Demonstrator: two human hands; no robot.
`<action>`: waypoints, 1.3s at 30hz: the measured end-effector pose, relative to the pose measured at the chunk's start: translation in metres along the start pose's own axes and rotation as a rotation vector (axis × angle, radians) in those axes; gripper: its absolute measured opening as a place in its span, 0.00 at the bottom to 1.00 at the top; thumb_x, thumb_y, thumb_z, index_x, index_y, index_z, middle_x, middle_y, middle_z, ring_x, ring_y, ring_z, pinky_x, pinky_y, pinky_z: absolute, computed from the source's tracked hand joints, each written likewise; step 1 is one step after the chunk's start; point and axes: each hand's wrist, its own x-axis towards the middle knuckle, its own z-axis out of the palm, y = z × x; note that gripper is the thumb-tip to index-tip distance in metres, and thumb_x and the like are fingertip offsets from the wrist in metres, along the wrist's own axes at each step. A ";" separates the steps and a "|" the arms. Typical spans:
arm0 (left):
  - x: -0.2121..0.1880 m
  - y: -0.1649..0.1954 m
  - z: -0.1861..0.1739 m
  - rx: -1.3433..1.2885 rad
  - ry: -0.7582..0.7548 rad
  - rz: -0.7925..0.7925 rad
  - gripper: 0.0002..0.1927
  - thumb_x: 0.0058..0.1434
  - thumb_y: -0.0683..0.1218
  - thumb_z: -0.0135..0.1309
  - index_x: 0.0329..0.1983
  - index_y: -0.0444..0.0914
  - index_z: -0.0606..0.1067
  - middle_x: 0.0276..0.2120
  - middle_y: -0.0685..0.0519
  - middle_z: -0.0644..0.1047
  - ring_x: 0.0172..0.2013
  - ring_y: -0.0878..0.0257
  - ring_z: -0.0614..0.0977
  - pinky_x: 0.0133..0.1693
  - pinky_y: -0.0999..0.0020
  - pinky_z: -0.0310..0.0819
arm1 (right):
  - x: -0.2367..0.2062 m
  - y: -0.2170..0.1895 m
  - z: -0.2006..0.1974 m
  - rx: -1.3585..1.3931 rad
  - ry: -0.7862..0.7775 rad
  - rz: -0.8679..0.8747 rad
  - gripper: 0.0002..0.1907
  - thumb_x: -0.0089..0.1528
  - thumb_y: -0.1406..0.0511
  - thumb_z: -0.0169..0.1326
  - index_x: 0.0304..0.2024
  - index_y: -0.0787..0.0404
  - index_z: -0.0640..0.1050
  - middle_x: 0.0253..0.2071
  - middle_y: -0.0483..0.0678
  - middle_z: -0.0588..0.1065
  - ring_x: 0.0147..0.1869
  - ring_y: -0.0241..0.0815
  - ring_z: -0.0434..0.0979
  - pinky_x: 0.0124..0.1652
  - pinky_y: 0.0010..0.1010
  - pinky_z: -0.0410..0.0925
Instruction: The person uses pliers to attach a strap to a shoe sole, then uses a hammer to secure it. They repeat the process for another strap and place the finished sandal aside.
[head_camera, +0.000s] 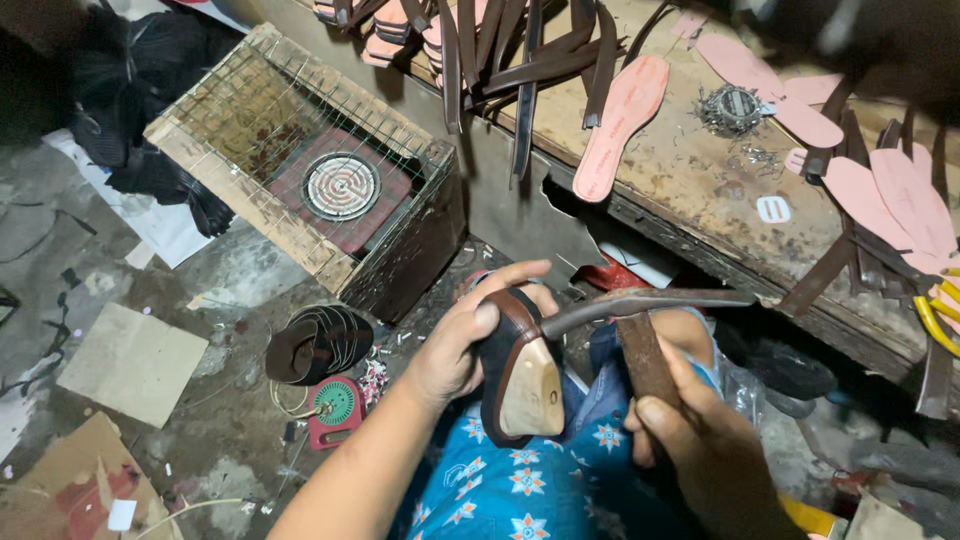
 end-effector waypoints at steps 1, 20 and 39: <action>0.002 -0.004 -0.003 0.056 0.055 0.004 0.29 0.72 0.59 0.46 0.62 0.31 0.70 0.49 0.44 0.77 0.49 0.58 0.79 0.55 0.64 0.73 | -0.001 0.003 0.004 -0.001 0.001 0.048 0.37 0.62 0.70 0.51 0.76 0.59 0.63 0.32 0.54 0.77 0.30 0.40 0.75 0.34 0.30 0.71; 0.015 -0.014 -0.026 0.152 0.141 -0.141 0.25 0.76 0.57 0.45 0.47 0.29 0.77 0.38 0.45 0.78 0.39 0.59 0.78 0.44 0.62 0.73 | 0.010 -0.036 0.000 -0.630 -0.113 -0.324 0.30 0.60 0.65 0.56 0.65 0.63 0.70 0.51 0.52 0.79 0.52 0.39 0.80 0.51 0.28 0.68; 0.050 -0.008 -0.101 0.286 0.413 -0.198 0.12 0.62 0.48 0.57 0.29 0.34 0.78 0.27 0.48 0.81 0.27 0.62 0.80 0.33 0.67 0.75 | 0.023 -0.012 0.036 -0.510 -0.027 -0.582 0.21 0.61 0.62 0.59 0.53 0.67 0.74 0.38 0.57 0.70 0.41 0.55 0.75 0.43 0.40 0.67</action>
